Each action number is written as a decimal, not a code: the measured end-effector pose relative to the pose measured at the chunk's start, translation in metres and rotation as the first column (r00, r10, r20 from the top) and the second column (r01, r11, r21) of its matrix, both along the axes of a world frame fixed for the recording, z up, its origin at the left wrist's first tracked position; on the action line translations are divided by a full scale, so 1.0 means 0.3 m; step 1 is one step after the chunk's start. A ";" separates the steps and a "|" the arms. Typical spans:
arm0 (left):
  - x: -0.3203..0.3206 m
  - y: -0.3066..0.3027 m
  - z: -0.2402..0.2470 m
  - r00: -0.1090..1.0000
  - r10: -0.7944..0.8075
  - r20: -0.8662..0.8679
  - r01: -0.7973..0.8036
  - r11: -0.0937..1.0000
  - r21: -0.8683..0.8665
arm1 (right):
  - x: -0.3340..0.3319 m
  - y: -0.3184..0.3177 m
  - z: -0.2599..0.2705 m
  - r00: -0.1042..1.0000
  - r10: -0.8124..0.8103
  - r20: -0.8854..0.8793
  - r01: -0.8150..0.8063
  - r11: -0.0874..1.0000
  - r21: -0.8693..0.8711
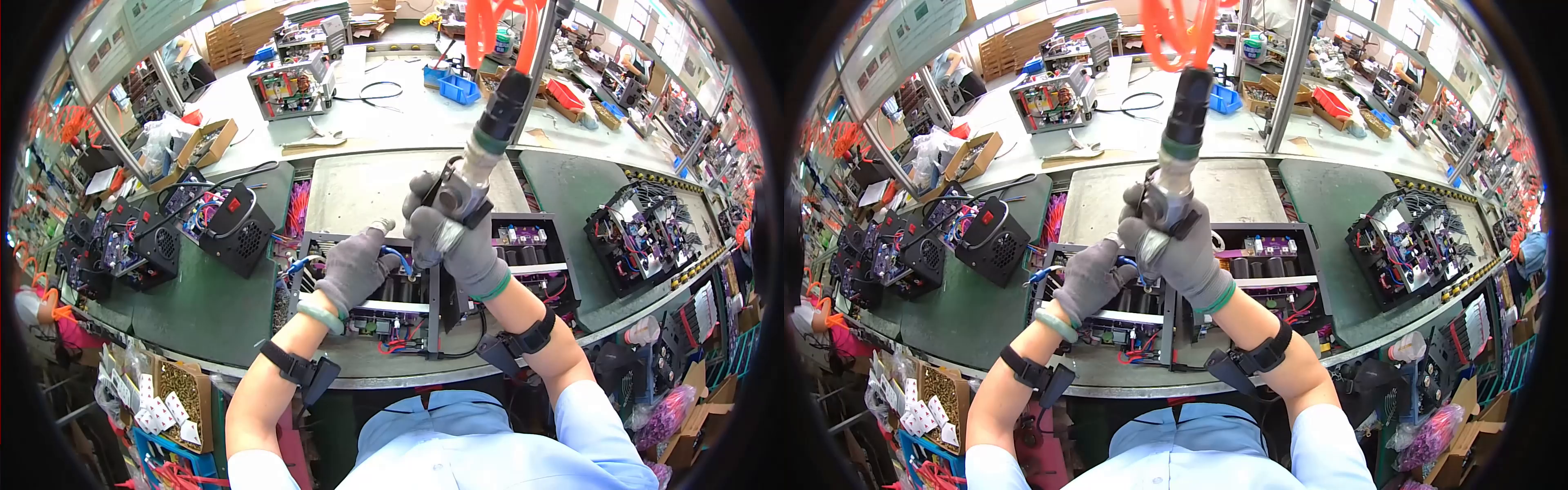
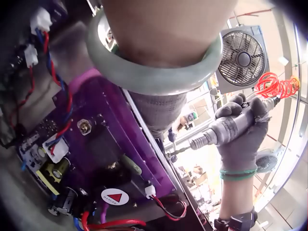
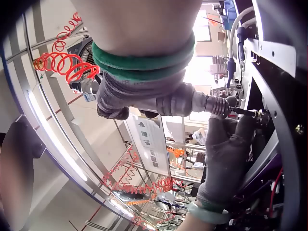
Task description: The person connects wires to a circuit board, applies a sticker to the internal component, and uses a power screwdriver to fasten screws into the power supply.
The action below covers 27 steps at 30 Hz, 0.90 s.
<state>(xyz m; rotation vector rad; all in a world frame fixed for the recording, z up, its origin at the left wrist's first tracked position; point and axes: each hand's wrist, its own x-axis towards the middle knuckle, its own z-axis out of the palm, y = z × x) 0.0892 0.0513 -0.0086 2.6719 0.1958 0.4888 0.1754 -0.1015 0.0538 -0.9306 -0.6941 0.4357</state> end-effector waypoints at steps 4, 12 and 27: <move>0.058 0.004 0.044 0.969 0.000 -0.246 0.037 0.988 0.147 | 0.032 0.030 -0.008 0.999 -0.053 0.006 0.053 0.996 -0.068; 0.094 0.010 0.061 0.955 0.025 -0.296 -0.004 0.997 0.072 | 0.053 0.079 -0.036 0.992 -0.126 0.023 0.126 0.992 -0.002; 0.099 0.018 -0.028 0.984 0.077 -0.163 -0.052 0.987 0.152 | 0.000 0.140 -0.040 0.948 -0.146 0.282 0.173 0.982 -0.072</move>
